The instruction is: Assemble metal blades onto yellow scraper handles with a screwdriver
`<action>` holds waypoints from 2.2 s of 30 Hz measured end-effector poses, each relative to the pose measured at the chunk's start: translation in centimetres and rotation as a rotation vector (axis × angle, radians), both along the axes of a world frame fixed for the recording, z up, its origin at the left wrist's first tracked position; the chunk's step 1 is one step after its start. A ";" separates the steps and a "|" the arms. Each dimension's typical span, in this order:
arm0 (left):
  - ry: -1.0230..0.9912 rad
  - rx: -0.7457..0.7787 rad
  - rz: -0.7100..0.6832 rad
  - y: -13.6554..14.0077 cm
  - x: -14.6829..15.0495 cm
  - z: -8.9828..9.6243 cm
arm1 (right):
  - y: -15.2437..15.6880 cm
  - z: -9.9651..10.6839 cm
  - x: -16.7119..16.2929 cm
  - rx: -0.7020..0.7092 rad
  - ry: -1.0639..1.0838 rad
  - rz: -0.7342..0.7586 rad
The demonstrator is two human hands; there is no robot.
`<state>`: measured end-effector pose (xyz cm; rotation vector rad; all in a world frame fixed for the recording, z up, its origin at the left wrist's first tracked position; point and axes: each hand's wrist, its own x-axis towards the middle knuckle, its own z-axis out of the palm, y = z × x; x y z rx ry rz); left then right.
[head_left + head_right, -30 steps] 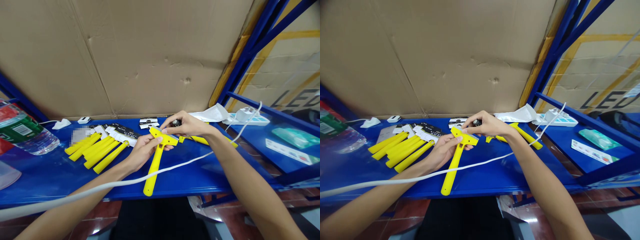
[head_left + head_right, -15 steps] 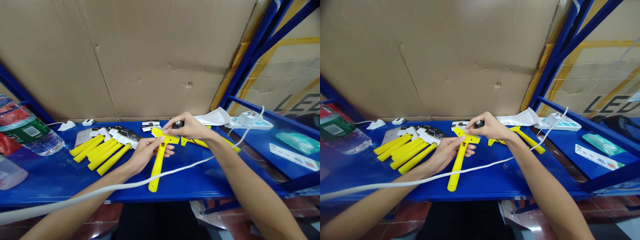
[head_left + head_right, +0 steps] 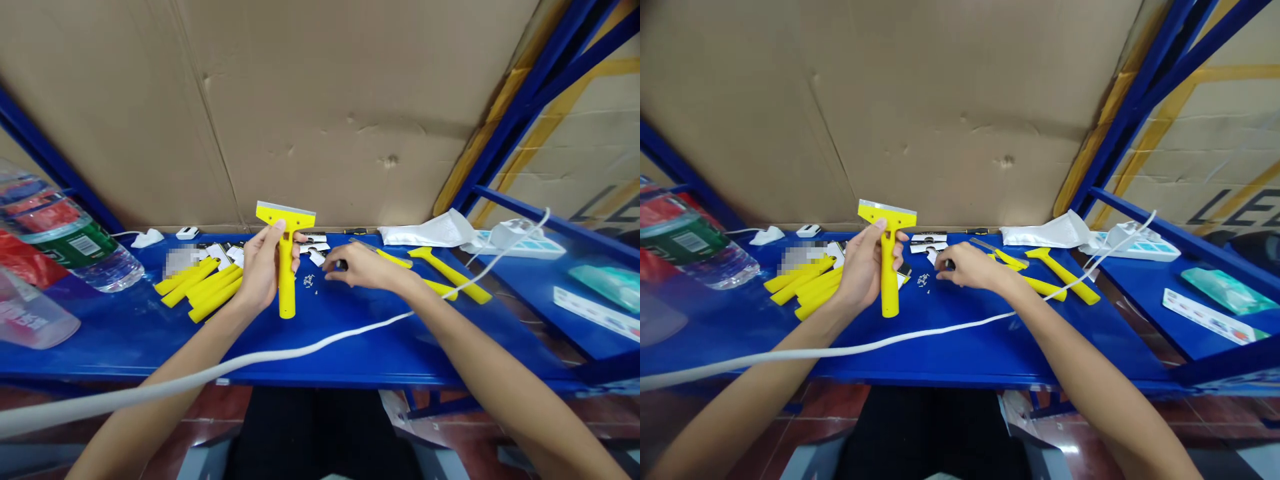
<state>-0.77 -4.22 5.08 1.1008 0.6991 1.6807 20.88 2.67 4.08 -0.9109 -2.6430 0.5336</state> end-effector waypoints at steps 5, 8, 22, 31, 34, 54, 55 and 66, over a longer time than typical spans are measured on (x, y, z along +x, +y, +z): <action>-0.028 -0.072 -0.023 0.6 0.1 -0.8 | 0.2 -1.1 -2.2 0.031 -0.110 0.091; -0.036 -0.147 -0.035 1.0 0.3 -1.3 | 1.4 -1.2 -3.6 0.067 -0.130 0.123; -0.015 -0.310 -0.146 1.9 0.4 -2.9 | 6.1 -2.0 -5.0 -0.365 -0.074 0.309; -0.021 -0.297 -0.165 1.3 0.8 -2.6 | 3.9 -1.9 -3.6 0.045 -0.172 0.245; -0.020 -0.327 -0.172 0.9 1.1 -2.7 | 2.5 -1.3 -1.8 0.139 -0.124 0.133; 0.136 -0.442 -0.251 -0.3 3.1 -6.1 | -1.2 -0.4 1.3 0.027 0.306 -0.072; 0.139 -0.446 -0.248 -0.3 3.1 -6.1 | -1.3 -0.4 1.3 0.026 0.289 -0.103; 0.166 -0.424 -0.248 -0.4 3.0 -6.2 | -1.8 0.8 1.6 -0.449 0.251 -0.266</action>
